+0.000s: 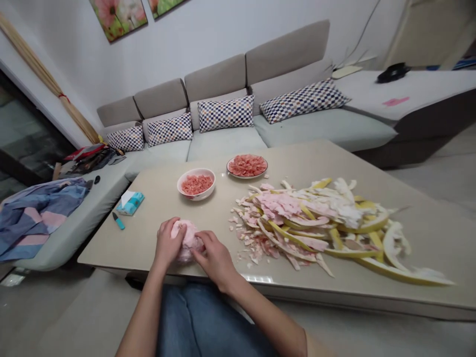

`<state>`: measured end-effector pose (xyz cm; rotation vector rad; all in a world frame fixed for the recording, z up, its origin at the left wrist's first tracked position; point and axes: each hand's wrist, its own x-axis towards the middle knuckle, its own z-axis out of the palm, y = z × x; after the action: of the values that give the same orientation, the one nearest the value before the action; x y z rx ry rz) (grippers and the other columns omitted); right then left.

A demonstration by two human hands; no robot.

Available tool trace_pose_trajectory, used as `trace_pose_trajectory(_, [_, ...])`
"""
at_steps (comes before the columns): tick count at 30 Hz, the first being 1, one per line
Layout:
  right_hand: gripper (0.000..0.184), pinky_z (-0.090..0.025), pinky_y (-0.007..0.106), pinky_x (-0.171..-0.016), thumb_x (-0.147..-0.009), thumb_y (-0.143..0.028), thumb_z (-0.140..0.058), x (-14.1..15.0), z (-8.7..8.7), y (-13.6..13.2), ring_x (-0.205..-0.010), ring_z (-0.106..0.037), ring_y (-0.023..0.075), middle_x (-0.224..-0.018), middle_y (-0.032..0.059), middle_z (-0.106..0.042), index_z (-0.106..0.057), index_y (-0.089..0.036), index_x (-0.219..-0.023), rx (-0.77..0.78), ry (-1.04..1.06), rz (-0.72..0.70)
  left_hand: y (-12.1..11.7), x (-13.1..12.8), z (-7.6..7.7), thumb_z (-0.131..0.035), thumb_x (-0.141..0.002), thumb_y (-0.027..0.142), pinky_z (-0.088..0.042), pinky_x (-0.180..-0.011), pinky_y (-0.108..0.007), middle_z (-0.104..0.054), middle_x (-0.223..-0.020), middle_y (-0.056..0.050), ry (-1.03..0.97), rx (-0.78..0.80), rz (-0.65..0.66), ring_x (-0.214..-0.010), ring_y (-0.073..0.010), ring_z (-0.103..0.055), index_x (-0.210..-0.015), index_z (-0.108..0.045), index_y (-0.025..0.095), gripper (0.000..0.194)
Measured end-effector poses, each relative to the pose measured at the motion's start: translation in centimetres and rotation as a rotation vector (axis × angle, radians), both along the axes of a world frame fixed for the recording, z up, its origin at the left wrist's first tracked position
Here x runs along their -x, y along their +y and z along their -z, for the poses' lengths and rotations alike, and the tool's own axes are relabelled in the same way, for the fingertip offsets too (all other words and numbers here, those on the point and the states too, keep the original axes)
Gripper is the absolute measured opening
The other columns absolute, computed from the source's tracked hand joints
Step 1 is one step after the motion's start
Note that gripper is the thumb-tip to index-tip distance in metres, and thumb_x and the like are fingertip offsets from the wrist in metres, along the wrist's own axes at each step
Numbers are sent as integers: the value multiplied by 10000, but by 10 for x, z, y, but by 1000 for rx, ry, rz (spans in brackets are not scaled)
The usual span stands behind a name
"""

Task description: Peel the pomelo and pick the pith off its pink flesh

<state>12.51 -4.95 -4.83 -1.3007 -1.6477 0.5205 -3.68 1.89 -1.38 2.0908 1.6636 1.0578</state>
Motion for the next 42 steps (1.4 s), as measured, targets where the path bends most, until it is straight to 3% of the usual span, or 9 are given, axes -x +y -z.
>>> trace_pose_trajectory(7, [160,-451,269,-658,-831,-219,-615,4,-13,18,-770,-628,197,-907,83,-658,-654,-175,-980,1,-393,98,2,-4,1,-460,-924,472,-373,-1063,-501,-639,-1206,-117,91,25,-41,-1198,-279,-523,-1187,-608,193,411])
trace_pose_trajectory(13, [138,-404,270,-615,-834,-163,-562,5,-7,29,-712,-599,194,-875,103,-656,-655,-148,-935,-21,-507,145,5,-12,3,-493,-910,423,-417,-1008,-472,-653,-1102,-99,89,-26,-48,-1110,-265,-562,-1064,-615,203,295])
trace_pose_trajectory(18, [135,-415,268,-649,-814,-94,-525,4,1,37,-710,-585,185,-827,86,-652,-638,-160,-846,-77,-426,190,4,-14,7,-513,-895,423,-463,-959,-425,-643,-1064,-91,22,-40,-62,-1036,-244,-591,-1029,-598,207,268])
trace_pose_trajectory(21, [156,-434,269,-681,-849,-104,-493,0,-1,36,-728,-588,179,-803,68,-643,-631,-169,-814,-102,-352,130,0,-13,9,-501,-903,432,-451,-981,-434,-636,-1081,-97,2,-60,-71,-1062,-249,-580,-1052,-591,205,286])
trace_pose_trajectory(27, [227,-466,249,-667,-788,-122,-554,-3,-3,22,-696,-570,146,-903,48,-622,-618,-177,-999,-44,-132,41,-5,-13,10,-519,-897,433,-451,-989,-436,-626,-1123,-100,-11,-68,-92,-1088,-255,-572,-1070,-591,212,291])
trace_pose_trajectory(42, [183,-444,266,-672,-686,-77,-492,3,4,35,-722,-545,166,-795,28,-584,-559,-192,-811,-69,-34,112,-6,-16,11,-513,-896,410,-451,-979,-429,-639,-1078,-93,5,-108,-109,-1065,-253,-582,-1044,-593,211,260])
